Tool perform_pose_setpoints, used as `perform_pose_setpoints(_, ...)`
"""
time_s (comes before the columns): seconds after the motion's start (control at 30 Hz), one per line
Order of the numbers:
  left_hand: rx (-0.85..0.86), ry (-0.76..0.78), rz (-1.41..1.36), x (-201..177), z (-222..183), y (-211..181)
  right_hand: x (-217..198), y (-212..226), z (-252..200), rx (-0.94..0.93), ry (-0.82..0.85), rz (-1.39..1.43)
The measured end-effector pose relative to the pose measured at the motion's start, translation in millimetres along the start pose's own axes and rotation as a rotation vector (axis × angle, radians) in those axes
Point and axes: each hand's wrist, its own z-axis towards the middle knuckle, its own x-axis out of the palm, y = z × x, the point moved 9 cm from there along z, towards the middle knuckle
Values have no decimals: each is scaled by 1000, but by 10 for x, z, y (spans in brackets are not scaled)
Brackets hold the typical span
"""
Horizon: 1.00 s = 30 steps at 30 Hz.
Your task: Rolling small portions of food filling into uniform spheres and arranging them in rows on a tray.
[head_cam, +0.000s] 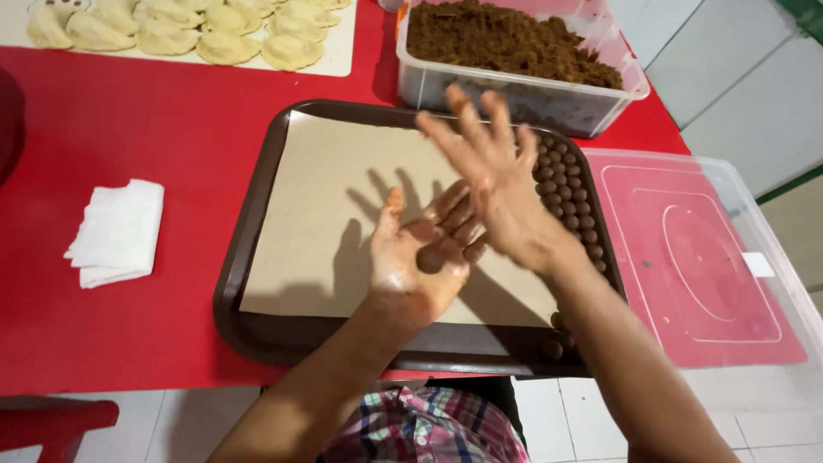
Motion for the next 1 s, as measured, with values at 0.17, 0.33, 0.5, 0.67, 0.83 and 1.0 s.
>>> perform_pose_setpoints(0.17, 304, 628, 149, 215, 3, -47, 464, 194, 158, -68, 120, -494)
perform_pose_setpoints(0.33, 275, 534, 76, 457, -141, -188, 449, 417, -58, -136, 166, -360)
perform_pose_setpoints(0.5, 466, 515, 40, 187, 111, -183, 489, 51, 32, 101, 136, -377)
perform_pose_setpoints(0.67, 83, -247, 65, -184, 18, -87, 107, 55, -13, 24, 30, -142)
perform_pose_setpoints(0.83, 536, 70, 179, -26, 285, -173, 350, 22, 100, 15, 42, -455)
perform_pose_setpoints(1.0, 1130, 411, 269, 405, -391, -235, 460, 129, 34, -36, 92, -563)
